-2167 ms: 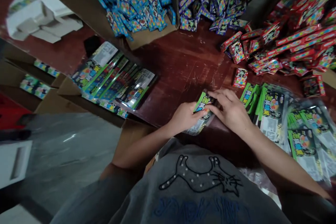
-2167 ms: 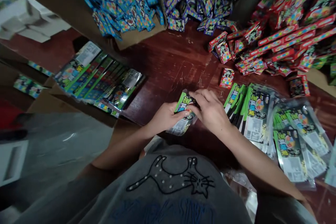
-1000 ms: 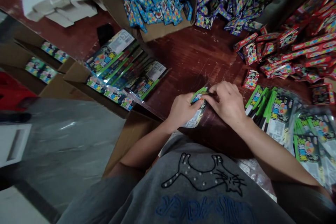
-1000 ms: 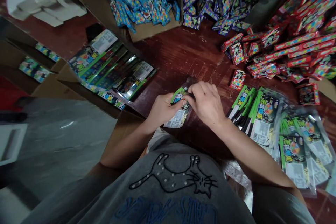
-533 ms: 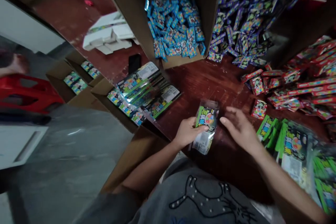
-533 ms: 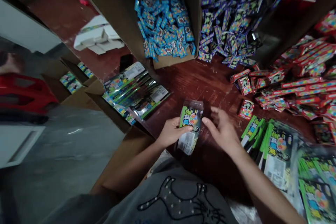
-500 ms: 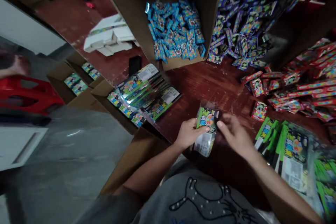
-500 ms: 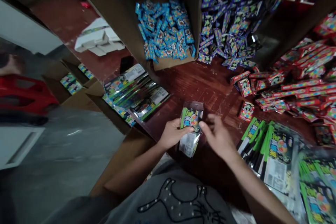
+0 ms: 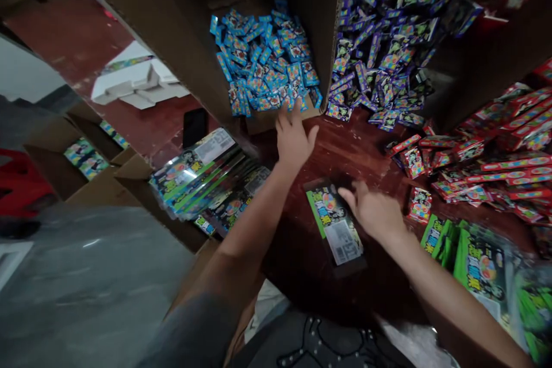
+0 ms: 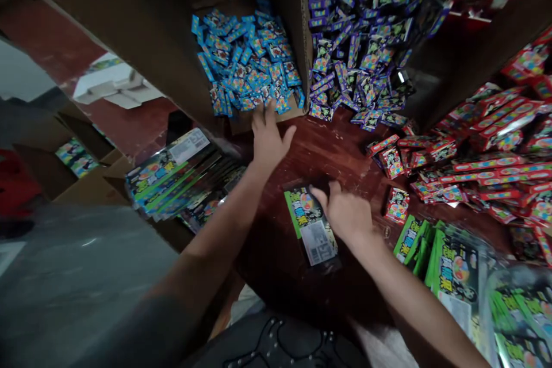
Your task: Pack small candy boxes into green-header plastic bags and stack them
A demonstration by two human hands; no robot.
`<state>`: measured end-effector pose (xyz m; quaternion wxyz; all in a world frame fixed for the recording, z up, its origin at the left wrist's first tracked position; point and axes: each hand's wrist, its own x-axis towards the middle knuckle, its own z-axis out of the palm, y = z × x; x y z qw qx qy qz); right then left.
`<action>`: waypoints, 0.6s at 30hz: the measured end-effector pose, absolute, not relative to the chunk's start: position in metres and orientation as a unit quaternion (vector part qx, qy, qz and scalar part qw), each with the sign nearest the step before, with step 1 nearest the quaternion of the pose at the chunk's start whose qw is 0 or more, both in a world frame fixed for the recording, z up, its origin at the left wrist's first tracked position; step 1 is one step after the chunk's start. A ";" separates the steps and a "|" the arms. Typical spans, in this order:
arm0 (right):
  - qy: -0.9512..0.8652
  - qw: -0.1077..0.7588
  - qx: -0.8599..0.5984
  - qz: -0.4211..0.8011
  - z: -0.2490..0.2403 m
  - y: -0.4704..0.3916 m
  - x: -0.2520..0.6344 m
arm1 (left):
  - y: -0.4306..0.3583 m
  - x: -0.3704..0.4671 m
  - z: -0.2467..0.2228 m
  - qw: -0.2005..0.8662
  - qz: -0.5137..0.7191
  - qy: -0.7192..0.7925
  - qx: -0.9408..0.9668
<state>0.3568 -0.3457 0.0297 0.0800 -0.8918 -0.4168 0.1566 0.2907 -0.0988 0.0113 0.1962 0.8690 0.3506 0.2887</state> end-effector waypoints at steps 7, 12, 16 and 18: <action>-0.614 0.062 -0.785 -0.054 0.029 -0.199 0.493 | -0.016 0.366 -0.010 0.142 0.173 0.407 0.885; -0.615 0.061 -0.784 -0.050 0.002 -0.166 0.512 | -0.038 0.351 -0.019 0.079 0.134 0.386 0.909; -0.678 0.037 -0.734 0.006 0.003 -0.217 0.509 | -0.045 0.336 -0.007 0.036 0.020 0.314 0.949; -0.737 0.015 -0.673 0.066 0.006 -0.258 0.509 | -0.043 0.327 0.003 0.020 -0.031 0.276 0.960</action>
